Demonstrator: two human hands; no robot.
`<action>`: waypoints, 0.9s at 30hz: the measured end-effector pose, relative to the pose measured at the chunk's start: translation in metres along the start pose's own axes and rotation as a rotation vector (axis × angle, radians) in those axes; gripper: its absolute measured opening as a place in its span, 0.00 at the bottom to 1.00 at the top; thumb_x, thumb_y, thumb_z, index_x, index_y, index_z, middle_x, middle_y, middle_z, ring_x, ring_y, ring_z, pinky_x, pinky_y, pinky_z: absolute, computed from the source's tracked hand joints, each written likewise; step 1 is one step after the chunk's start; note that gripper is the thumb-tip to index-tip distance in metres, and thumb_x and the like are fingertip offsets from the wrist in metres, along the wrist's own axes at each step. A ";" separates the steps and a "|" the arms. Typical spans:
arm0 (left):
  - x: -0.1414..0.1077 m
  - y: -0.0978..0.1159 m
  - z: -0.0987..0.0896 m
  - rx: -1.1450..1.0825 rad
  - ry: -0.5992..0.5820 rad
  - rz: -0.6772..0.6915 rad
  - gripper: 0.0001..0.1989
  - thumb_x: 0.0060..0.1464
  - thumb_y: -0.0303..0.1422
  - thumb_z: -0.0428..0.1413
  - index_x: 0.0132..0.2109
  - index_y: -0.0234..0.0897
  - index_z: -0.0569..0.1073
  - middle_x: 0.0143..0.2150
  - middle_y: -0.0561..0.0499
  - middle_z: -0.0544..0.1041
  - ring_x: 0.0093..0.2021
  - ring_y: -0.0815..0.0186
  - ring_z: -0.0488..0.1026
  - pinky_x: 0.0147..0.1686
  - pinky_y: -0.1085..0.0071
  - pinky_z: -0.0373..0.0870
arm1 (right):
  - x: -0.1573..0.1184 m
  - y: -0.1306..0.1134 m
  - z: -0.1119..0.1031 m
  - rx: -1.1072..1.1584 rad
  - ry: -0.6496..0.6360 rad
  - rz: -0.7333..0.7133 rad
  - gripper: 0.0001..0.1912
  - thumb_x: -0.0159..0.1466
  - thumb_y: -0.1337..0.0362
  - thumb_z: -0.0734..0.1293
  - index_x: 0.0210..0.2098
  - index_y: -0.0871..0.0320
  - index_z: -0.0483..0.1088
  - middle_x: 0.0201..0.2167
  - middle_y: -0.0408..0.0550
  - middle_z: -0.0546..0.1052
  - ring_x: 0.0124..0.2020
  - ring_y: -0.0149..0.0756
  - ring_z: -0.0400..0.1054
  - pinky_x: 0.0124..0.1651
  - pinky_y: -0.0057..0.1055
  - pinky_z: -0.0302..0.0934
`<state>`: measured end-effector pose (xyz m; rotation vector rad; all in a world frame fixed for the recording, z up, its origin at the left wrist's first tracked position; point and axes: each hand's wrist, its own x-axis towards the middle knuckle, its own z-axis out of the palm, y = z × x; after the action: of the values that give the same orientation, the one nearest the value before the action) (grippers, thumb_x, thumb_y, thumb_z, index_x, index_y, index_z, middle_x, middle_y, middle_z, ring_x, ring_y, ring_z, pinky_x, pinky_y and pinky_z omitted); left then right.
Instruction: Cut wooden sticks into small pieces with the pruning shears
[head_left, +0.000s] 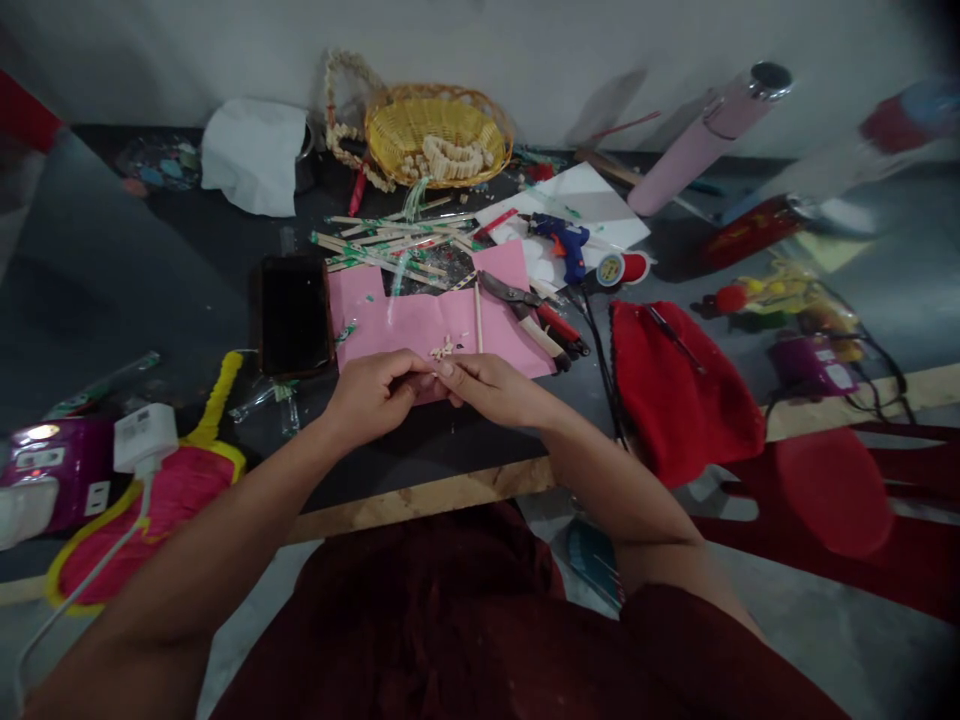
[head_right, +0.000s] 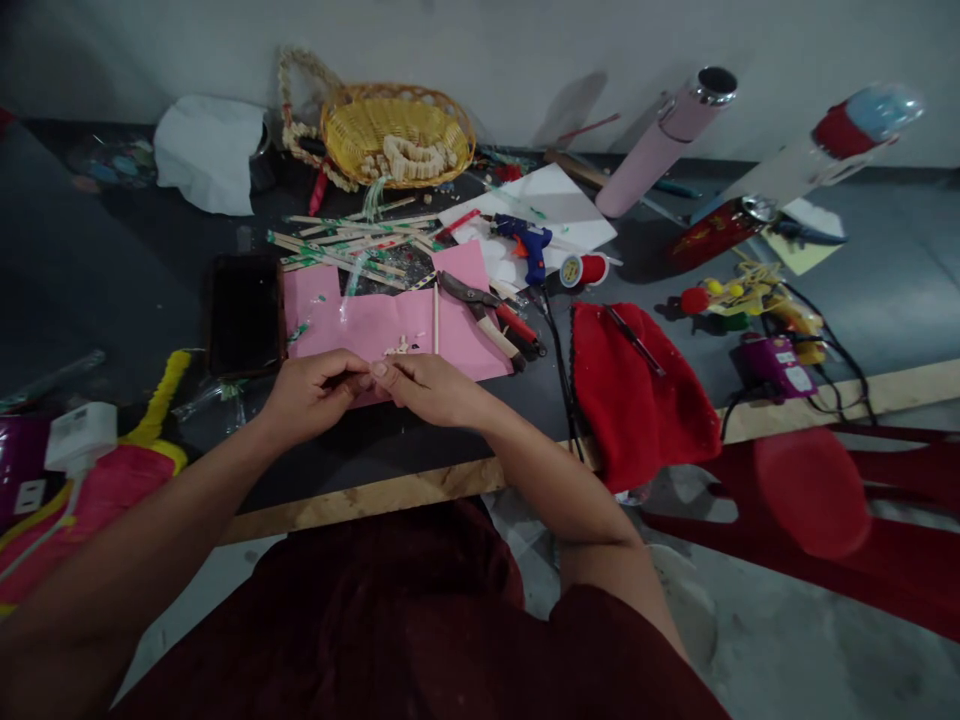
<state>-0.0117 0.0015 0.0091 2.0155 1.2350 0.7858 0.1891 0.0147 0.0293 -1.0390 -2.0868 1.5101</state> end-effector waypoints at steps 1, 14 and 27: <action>0.000 0.000 0.000 0.018 -0.018 0.010 0.08 0.57 0.32 0.54 0.38 0.39 0.77 0.32 0.52 0.80 0.29 0.69 0.73 0.30 0.74 0.63 | 0.001 0.003 0.002 0.052 -0.012 0.011 0.25 0.68 0.46 0.54 0.31 0.60 0.67 0.23 0.40 0.66 0.26 0.27 0.61 0.30 0.26 0.55; -0.004 0.010 0.001 0.147 0.063 0.148 0.09 0.60 0.34 0.52 0.34 0.38 0.76 0.27 0.53 0.79 0.26 0.69 0.74 0.28 0.75 0.63 | 0.000 0.020 0.014 0.537 -0.053 -0.078 0.20 0.69 0.51 0.58 0.31 0.61 0.66 0.20 0.36 0.61 0.20 0.22 0.52 0.23 0.23 0.48; -0.005 0.017 0.003 0.120 0.152 0.187 0.10 0.59 0.34 0.54 0.31 0.38 0.75 0.24 0.55 0.78 0.25 0.71 0.74 0.26 0.77 0.64 | -0.001 0.023 0.020 0.667 -0.089 -0.110 0.20 0.68 0.50 0.58 0.29 0.60 0.64 0.19 0.36 0.60 0.19 0.22 0.51 0.22 0.23 0.46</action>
<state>-0.0025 -0.0100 0.0199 2.2274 1.2139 0.9914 0.1846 0.0047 0.0010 -0.5995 -1.4671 2.0084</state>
